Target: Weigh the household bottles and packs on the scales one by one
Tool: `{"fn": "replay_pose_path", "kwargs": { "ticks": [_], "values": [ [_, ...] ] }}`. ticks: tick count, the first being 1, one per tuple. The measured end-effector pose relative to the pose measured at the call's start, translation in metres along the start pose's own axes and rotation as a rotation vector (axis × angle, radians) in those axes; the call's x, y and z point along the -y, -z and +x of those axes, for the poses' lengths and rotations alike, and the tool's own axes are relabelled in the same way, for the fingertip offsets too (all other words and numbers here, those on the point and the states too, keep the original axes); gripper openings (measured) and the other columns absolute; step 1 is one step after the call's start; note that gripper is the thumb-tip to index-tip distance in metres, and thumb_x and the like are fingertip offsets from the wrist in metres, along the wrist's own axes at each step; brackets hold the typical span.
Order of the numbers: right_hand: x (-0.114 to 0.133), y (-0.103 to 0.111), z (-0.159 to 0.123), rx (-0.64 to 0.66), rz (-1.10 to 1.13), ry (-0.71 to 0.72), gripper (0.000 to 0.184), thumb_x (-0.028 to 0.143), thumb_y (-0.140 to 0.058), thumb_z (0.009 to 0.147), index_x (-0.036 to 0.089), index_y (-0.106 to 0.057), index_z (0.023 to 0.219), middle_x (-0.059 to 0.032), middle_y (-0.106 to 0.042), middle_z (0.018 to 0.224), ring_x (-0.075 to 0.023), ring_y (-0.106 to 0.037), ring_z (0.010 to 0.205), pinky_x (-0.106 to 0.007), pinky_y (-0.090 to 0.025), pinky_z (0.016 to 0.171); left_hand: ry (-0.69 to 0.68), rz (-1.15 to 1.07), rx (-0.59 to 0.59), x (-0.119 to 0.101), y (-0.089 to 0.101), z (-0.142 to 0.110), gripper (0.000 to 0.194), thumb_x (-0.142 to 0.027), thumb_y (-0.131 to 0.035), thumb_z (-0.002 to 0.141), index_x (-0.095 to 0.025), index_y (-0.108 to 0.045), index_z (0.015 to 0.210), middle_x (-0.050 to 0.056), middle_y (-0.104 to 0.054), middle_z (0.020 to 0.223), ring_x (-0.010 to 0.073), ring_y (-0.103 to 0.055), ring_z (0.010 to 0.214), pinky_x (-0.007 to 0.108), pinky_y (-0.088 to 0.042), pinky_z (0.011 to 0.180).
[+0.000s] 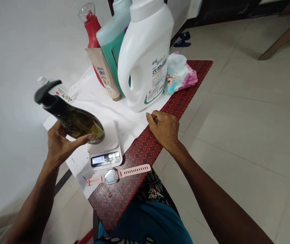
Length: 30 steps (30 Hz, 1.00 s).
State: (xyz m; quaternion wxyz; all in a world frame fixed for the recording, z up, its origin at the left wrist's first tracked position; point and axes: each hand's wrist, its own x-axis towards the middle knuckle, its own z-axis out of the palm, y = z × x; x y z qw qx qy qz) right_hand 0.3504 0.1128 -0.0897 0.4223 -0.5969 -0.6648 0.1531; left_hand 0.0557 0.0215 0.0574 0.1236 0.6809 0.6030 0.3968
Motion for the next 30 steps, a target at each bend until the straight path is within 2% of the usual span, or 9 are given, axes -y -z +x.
{"fn": "replay_pose_path", "kwargs": {
  "ticks": [3, 7, 11, 15, 18, 21, 23, 27, 30],
  "values": [
    [0.000, 0.000, 0.001, -0.006, 0.003, 0.003, 0.047, 0.048, -0.055, 0.097, 0.026, -0.038, 0.059, 0.0008, -0.045, 0.052, -0.0162, -0.045, 0.052, -0.035, -0.032, 0.062, 0.017, -0.021, 0.047, 0.004, -0.015, 0.000, 0.057, -0.049, -0.102, 0.066, -0.019, -0.072, 0.104, 0.004, -0.080, 0.094, 0.0202, -0.075, 0.078, 0.031, -0.064, 0.068],
    [-0.001, 0.000, 0.001, -0.005, 0.003, 0.001, 0.045, 0.046, -0.055, 0.097, 0.026, -0.039, 0.059, 0.0010, -0.044, 0.052, -0.0165, -0.045, 0.053, -0.035, -0.032, 0.062, 0.063, -0.067, 0.059, 0.009, -0.019, 0.001, 0.059, -0.053, -0.101, 0.067, -0.019, -0.071, 0.106, 0.005, -0.081, 0.096, 0.0231, -0.078, 0.080, 0.034, -0.066, 0.070],
    [-0.001, 0.000, 0.000, -0.011, 0.015, -0.009, 0.049, 0.049, -0.055, 0.098, 0.026, -0.037, 0.059, 0.0011, -0.044, 0.052, -0.0162, -0.044, 0.052, -0.035, -0.031, 0.061, 0.070, -0.032, 0.114, 0.015, -0.013, -0.005, 0.070, -0.059, -0.103, 0.062, -0.021, -0.070, 0.112, 0.007, -0.080, 0.102, 0.0279, -0.078, 0.094, 0.040, -0.068, 0.081],
    [-0.001, 0.000, -0.001, -0.016, 0.025, -0.006, 0.047, 0.047, -0.056, 0.098, 0.026, -0.039, 0.059, 0.0018, -0.042, 0.051, -0.0159, -0.043, 0.052, -0.035, -0.032, 0.062, 0.043, -0.060, 0.124, 0.021, 0.001, -0.012, 0.087, -0.061, -0.103, 0.061, -0.024, -0.065, 0.131, 0.011, -0.075, 0.126, 0.0311, -0.075, 0.116, 0.046, -0.065, 0.099],
    [0.000, 0.001, -0.001, -0.012, 0.029, -0.004, 0.045, 0.045, -0.058, 0.096, 0.026, -0.040, 0.060, 0.0023, -0.041, 0.051, -0.0156, -0.042, 0.051, -0.035, -0.032, 0.062, 0.032, -0.055, 0.091, 0.021, 0.009, -0.016, 0.091, -0.058, -0.102, 0.064, -0.027, -0.062, 0.140, 0.011, -0.072, 0.136, 0.0311, -0.072, 0.123, 0.047, -0.062, 0.106],
    [-0.001, 0.001, -0.001, -0.007, 0.034, -0.005, 0.044, 0.044, -0.059, 0.097, 0.026, -0.041, 0.060, 0.0025, -0.041, 0.051, -0.0156, -0.043, 0.051, -0.035, -0.032, 0.062, 0.026, -0.027, 0.111, 0.015, 0.008, -0.017, 0.090, -0.055, -0.103, 0.064, -0.026, -0.064, 0.139, 0.011, -0.072, 0.137, 0.0323, -0.071, 0.126, 0.048, -0.062, 0.108],
    [-0.001, 0.001, -0.001, -0.009, 0.038, -0.001, 0.044, 0.043, -0.059, 0.097, 0.026, -0.041, 0.061, 0.0026, -0.041, 0.051, -0.0155, -0.043, 0.051, -0.035, -0.032, 0.062, 0.040, 0.003, 0.111, 0.010, 0.002, -0.016, 0.079, -0.054, -0.102, 0.066, -0.024, -0.068, 0.131, 0.011, -0.076, 0.128, 0.0312, -0.075, 0.118, 0.046, -0.064, 0.101],
    [-0.003, 0.000, -0.001, -0.032, 0.054, 0.012, 0.045, 0.043, -0.059, 0.097, 0.026, -0.039, 0.060, 0.0025, -0.043, 0.052, -0.0147, -0.043, 0.051, -0.034, -0.032, 0.061, 0.090, 0.026, 0.050, 0.005, -0.015, -0.008, 0.056, -0.054, -0.098, 0.072, -0.020, -0.071, 0.107, 0.006, -0.081, 0.098, 0.0245, -0.077, 0.084, 0.039, -0.066, 0.077],
    [-0.003, 0.000, 0.000, -0.037, 0.068, 0.019, 0.045, 0.043, -0.058, 0.098, 0.025, -0.041, 0.060, 0.0024, -0.044, 0.052, -0.0145, -0.042, 0.051, -0.034, -0.032, 0.060, 0.092, -0.033, -0.003, 0.005, -0.030, 0.014, 0.054, -0.052, -0.098, 0.072, -0.019, -0.070, 0.105, 0.007, -0.081, 0.098, 0.0240, -0.077, 0.083, 0.037, -0.066, 0.074]
  ]
}}
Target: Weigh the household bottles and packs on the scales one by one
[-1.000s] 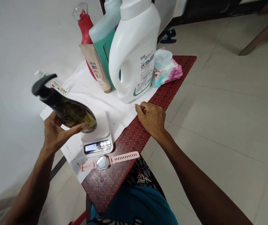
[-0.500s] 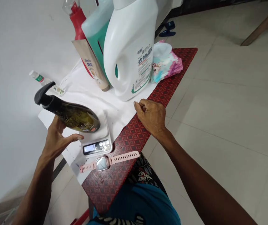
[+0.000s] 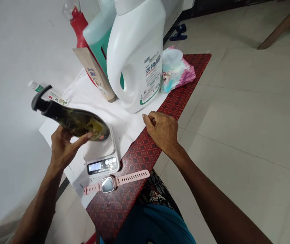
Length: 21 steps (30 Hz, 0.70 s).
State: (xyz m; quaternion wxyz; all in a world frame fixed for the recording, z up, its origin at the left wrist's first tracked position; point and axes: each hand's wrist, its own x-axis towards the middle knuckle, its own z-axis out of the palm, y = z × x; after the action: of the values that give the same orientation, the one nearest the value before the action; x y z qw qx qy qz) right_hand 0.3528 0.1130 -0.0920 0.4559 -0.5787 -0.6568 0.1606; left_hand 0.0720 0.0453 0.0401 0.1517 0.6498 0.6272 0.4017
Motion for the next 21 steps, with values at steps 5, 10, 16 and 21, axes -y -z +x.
{"fn": "replay_pose_path", "kwargs": {
  "ticks": [5, 10, 16, 21],
  "values": [
    [0.000, 0.000, 0.000, -0.003, 0.017, 0.001, 0.044, 0.044, -0.058, 0.098, 0.025, -0.043, 0.061, 0.0026, -0.044, 0.052, -0.0145, -0.042, 0.051, -0.033, -0.032, 0.059, -0.074, -0.140, 0.036, 0.011, -0.036, 0.066, 0.053, -0.046, -0.097, 0.073, -0.020, -0.070, 0.111, 0.009, -0.081, 0.110, 0.0266, -0.078, 0.095, 0.043, -0.068, 0.086],
    [0.001, 0.001, 0.002, -0.012, 0.021, 0.004, 0.048, 0.045, -0.057, 0.100, 0.026, -0.039, 0.060, 0.0031, -0.042, 0.051, -0.0141, -0.040, 0.049, -0.033, -0.031, 0.058, -0.057, -0.126, 0.116, 0.028, -0.071, 0.109, 0.056, -0.045, -0.099, 0.068, -0.019, -0.068, 0.106, 0.009, -0.080, 0.105, 0.0261, -0.076, 0.091, 0.043, -0.067, 0.081],
    [0.004, 0.005, 0.000, -0.004, 0.017, 0.038, 0.048, 0.047, -0.057, 0.102, 0.026, -0.043, 0.061, 0.0024, -0.047, 0.052, -0.0153, -0.043, 0.049, -0.034, -0.033, 0.059, -0.047, -0.100, 0.141, 0.029, -0.088, 0.117, 0.068, -0.048, -0.102, 0.065, -0.020, -0.063, 0.112, 0.010, -0.078, 0.109, 0.0277, -0.074, 0.097, 0.043, -0.065, 0.085],
    [0.003, 0.005, 0.000, -0.016, -0.008, 0.072, 0.047, 0.048, -0.061, 0.100, 0.025, -0.050, 0.061, -0.0002, -0.055, 0.052, -0.0175, -0.051, 0.048, -0.035, -0.036, 0.057, -0.007, -0.165, 0.162, 0.040, -0.065, 0.110, 0.098, -0.062, -0.103, 0.060, -0.023, -0.055, 0.136, 0.020, -0.066, 0.145, 0.0318, -0.073, 0.112, 0.045, -0.064, 0.089]
  ]
}}
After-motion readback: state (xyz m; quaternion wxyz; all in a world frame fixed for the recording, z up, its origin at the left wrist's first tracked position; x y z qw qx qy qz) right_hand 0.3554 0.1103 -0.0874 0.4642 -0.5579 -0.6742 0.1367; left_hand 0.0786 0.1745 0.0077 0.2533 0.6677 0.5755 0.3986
